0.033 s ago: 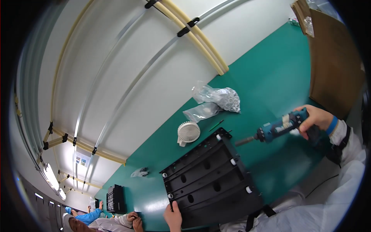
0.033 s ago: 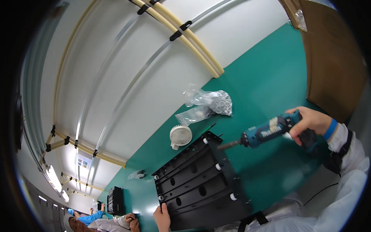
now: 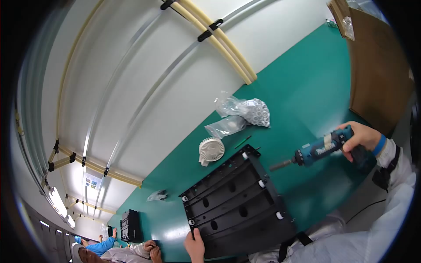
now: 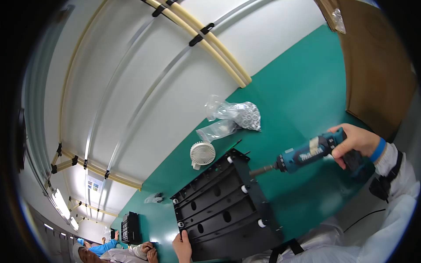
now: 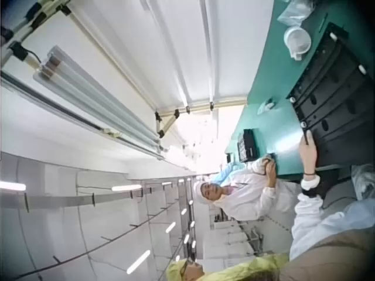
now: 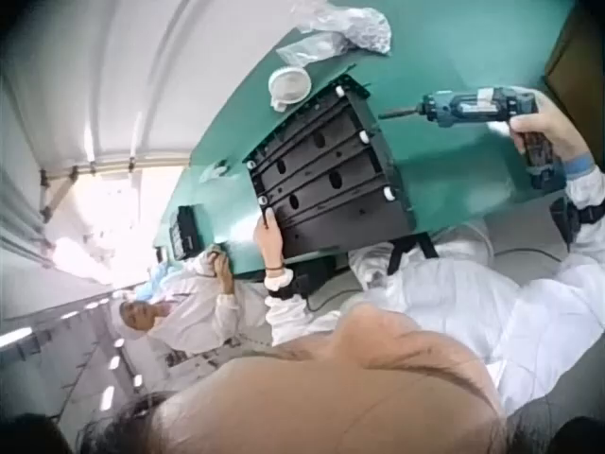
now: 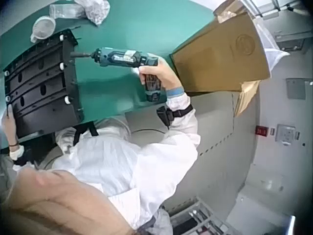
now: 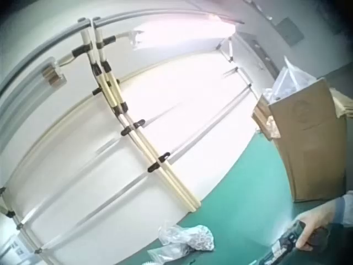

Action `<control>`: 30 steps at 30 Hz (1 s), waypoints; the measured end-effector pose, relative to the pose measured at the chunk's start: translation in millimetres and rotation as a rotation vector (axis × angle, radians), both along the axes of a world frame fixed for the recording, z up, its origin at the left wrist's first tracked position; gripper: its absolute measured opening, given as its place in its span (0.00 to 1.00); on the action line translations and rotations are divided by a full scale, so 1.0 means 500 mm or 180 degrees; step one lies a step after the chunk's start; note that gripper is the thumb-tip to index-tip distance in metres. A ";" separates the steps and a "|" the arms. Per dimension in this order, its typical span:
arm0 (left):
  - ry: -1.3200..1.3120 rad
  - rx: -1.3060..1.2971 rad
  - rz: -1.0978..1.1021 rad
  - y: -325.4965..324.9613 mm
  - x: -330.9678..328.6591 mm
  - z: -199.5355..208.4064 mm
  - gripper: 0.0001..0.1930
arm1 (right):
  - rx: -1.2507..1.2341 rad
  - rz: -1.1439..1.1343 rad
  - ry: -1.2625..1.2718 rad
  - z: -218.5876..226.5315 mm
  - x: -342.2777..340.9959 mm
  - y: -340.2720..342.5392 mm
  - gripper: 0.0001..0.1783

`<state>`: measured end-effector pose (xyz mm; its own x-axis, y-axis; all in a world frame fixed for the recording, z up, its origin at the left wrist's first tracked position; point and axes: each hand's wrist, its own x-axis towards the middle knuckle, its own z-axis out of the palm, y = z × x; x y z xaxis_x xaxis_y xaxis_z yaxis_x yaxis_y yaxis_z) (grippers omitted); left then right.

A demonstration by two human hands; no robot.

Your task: The worker is assembling parts onto a black plastic chassis using an electric screwdriver.

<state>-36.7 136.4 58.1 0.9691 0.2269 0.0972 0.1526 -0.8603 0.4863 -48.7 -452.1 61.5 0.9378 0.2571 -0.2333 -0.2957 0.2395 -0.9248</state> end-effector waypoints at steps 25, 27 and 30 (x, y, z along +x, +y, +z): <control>-0.0469 0.0596 -0.2403 -0.377 -0.146 0.020 0.26 | 0.0154 0.0451 0.0574 -0.049 -0.111 -0.004 0.22; -0.0401 0.0559 -0.2420 -0.380 -0.149 0.008 0.31 | -0.0012 0.0409 0.0479 -0.036 -0.105 0.000 0.24; -0.0492 0.0570 -0.2386 -0.395 -0.152 -0.007 0.33 | -0.0421 0.0409 0.0194 -0.007 -0.094 0.004 0.25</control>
<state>-112.6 -61.2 54.5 0.8299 -0.5141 0.2167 -0.5577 -0.7743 0.2991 -95.8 -450.0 57.9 0.8823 0.3373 -0.3283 -0.3724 0.0736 -0.9251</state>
